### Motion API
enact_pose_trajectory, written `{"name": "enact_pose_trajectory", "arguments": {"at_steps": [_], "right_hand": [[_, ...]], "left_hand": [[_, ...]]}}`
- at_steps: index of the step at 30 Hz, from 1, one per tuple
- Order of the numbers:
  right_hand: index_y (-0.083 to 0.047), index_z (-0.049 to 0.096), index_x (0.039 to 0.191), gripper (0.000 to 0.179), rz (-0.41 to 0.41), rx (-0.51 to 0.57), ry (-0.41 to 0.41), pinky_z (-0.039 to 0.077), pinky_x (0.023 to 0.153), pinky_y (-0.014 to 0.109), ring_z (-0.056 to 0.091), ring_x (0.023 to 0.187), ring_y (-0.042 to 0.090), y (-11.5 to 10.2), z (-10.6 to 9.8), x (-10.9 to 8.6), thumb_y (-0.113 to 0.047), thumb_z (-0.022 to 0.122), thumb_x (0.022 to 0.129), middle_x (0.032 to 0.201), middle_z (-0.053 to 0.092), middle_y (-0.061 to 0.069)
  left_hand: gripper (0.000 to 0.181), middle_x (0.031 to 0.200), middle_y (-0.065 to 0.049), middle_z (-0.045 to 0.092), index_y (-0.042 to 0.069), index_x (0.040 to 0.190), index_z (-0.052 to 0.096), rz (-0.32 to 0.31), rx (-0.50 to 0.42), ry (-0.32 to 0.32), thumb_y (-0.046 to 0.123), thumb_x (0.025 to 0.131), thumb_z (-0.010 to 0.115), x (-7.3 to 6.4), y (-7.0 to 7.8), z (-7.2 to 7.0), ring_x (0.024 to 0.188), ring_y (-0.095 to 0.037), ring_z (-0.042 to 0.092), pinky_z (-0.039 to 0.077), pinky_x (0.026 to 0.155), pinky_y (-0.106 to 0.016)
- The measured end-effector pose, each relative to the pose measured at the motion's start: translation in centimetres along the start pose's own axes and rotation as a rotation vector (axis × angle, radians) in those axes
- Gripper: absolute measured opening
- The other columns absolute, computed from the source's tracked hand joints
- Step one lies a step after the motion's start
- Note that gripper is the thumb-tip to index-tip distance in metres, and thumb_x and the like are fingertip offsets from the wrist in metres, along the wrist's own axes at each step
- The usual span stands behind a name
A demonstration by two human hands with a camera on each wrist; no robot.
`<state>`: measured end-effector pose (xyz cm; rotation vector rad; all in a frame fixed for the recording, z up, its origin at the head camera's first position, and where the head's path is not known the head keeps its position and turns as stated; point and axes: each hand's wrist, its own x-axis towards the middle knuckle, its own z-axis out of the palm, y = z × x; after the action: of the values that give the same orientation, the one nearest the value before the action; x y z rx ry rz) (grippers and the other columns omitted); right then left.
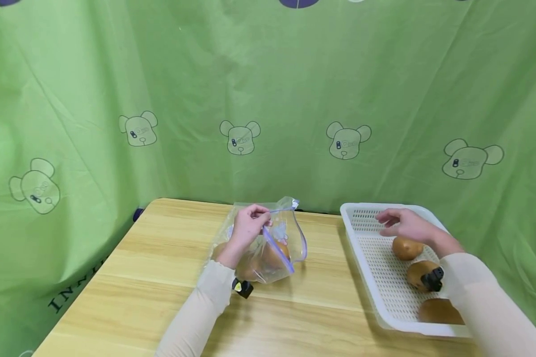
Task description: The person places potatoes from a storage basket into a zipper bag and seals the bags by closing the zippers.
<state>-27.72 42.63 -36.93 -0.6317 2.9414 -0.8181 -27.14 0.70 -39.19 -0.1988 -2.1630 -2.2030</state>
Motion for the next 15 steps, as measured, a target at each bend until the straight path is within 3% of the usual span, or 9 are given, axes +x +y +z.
{"name": "enact_pose_trajectory", "arguments": {"at_steps": [7,15], "right_hand": [[0.008,0.058,0.119,0.049,0.024,-0.038,-0.026,0.048,0.086,0.048,0.056,0.102,0.04,3.2,-0.1,-0.7,-0.017,0.074,0.08,0.115,0.06,0.023],[0.01,0.057,0.119,0.051,0.032,-0.057,-0.028,0.039,0.09,0.064,0.049,0.109,0.051,5.5,-0.2,-1.3,-0.013,0.075,0.078,0.119,0.056,0.031]], "left_hand": [[0.019,0.08,-0.009,0.065,-0.006,0.103,0.064,-0.004,0.006,0.013,0.003,0.086,0.063,0.0,-0.1,-0.2,0.065,-0.011,0.063,0.056,0.057,-0.024],[0.017,0.082,-0.01,0.065,-0.004,0.102,0.065,-0.014,0.007,0.014,0.002,0.086,0.063,0.0,-0.1,-0.4,0.066,-0.012,0.063,0.056,0.058,-0.025]]}}
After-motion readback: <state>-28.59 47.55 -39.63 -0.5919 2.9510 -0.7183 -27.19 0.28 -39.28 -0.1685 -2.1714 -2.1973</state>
